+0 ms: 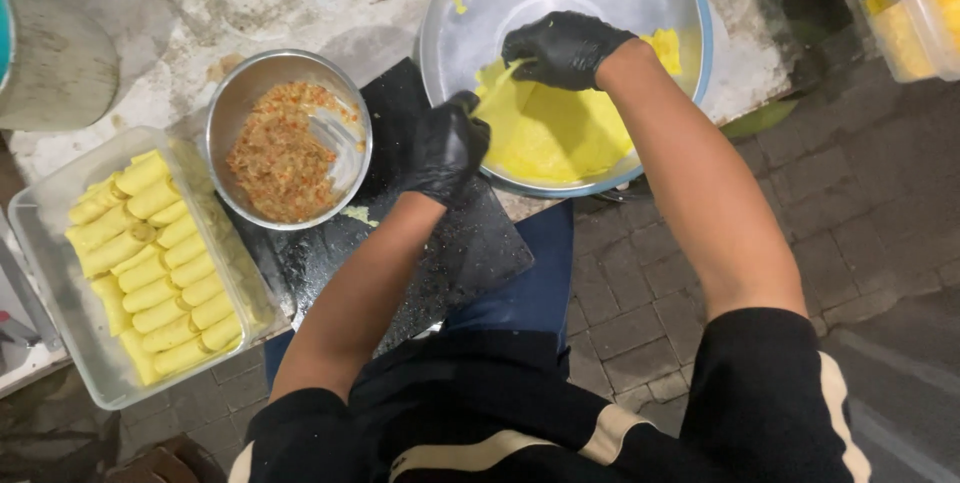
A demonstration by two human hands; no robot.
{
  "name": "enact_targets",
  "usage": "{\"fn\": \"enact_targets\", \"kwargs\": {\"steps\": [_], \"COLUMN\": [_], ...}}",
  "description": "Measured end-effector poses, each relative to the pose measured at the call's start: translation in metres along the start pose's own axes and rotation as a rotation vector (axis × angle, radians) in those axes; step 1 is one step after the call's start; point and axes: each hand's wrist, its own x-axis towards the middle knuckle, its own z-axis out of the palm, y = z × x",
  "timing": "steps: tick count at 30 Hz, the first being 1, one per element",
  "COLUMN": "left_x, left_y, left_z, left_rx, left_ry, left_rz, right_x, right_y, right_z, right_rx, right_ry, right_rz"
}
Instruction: Assembling rolls by placing filling onto thin wrappers and rolling them into cylinders.
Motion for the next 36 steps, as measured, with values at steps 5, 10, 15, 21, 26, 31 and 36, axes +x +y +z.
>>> {"fn": "enact_targets", "kwargs": {"steps": [5, 10, 15, 21, 26, 31, 36], "left_x": [0.021, 0.018, -0.022, -0.106, -0.194, -0.242, -0.250], "left_y": [-0.038, -0.044, -0.037, -0.060, -0.089, -0.146, -0.187], "left_z": [-0.030, -0.085, -0.150, -0.198, -0.211, -0.195, -0.175], "left_rx": [-0.080, -0.235, -0.543, -0.450, -0.540, -0.598, -0.328], "left_ry": [0.324, 0.396, 0.467, 0.346, 0.264, 0.156, 0.369], "left_rz": [0.135, 0.230, 0.417, 0.417, 0.250, 0.050, 0.115], "right_x": [0.020, 0.008, -0.023, -0.045, -0.036, -0.019, -0.008], "right_y": [-0.010, -0.052, -0.116, -0.165, -0.178, -0.210, -0.232], "right_z": [-0.009, -0.024, -0.023, 0.031, 0.134, 0.190, 0.203], "right_rx": [-0.008, 0.099, 0.512, 0.773, 0.599, 0.393, 0.162], "right_ry": [0.171, 0.352, 0.376, 0.259, 0.317, 0.264, 0.572], "right_rz": [-0.185, -0.313, -0.244, -0.315, -0.297, -0.240, -0.364]}}
